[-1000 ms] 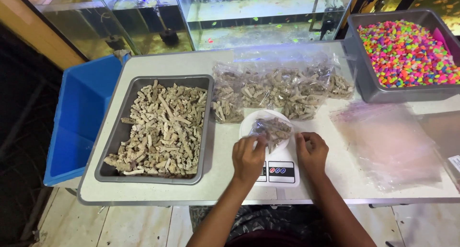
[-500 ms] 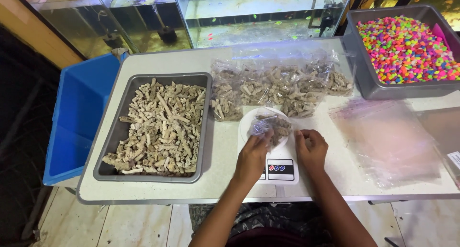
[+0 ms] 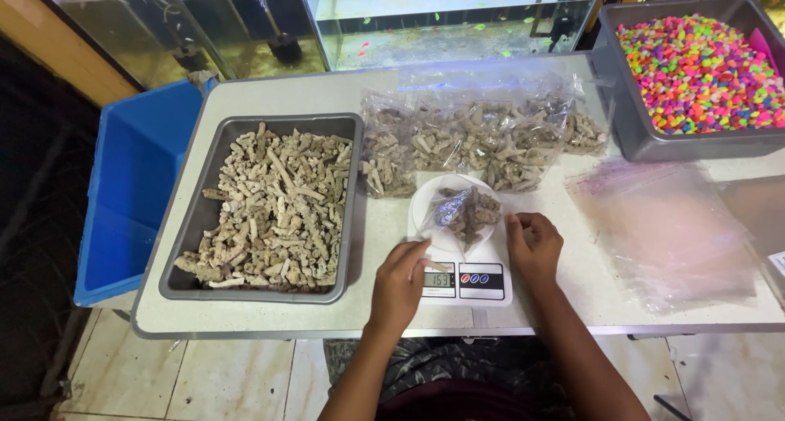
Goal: Weighing and bagging small pieces of coral using a digital scale and plastic bags.
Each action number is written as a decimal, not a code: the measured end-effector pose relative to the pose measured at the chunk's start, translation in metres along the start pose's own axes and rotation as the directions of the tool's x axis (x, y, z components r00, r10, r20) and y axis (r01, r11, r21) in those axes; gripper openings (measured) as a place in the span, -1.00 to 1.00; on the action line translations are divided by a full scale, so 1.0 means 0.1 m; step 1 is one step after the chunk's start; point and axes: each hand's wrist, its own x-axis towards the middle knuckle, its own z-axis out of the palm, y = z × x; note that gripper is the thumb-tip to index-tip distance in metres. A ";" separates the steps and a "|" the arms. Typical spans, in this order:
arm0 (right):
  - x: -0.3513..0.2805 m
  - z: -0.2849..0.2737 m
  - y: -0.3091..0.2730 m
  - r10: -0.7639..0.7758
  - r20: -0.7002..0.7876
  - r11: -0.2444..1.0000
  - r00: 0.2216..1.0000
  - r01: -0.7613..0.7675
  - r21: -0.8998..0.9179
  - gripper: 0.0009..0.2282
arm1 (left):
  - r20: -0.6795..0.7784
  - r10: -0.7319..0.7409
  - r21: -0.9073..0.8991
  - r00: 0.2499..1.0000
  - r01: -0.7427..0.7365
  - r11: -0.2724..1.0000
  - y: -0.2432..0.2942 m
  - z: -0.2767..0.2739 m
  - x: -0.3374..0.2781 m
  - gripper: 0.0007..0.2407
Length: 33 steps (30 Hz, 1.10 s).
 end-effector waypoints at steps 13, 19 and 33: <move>0.02 -0.03 -0.13 0.085 0.007 0.996 0.996 -0.085 0.013 -0.78 | 0.038 0.186 0.303 0.982 -0.189 0.934 -0.27 -0.10 -0.50 -0.68; 0.01 -0.03 -0.14 0.130 0.017 0.991 0.991 -0.130 0.017 -0.70 | 0.190 0.228 0.356 0.955 -0.284 0.890 -0.37 -0.15 -1.10 -0.56; 0.01 -0.05 -0.21 0.136 0.028 0.990 0.990 -0.136 0.025 -0.75 | -0.222 0.110 -0.130 0.969 -0.141 0.981 -0.04 0.14 -0.35 -0.72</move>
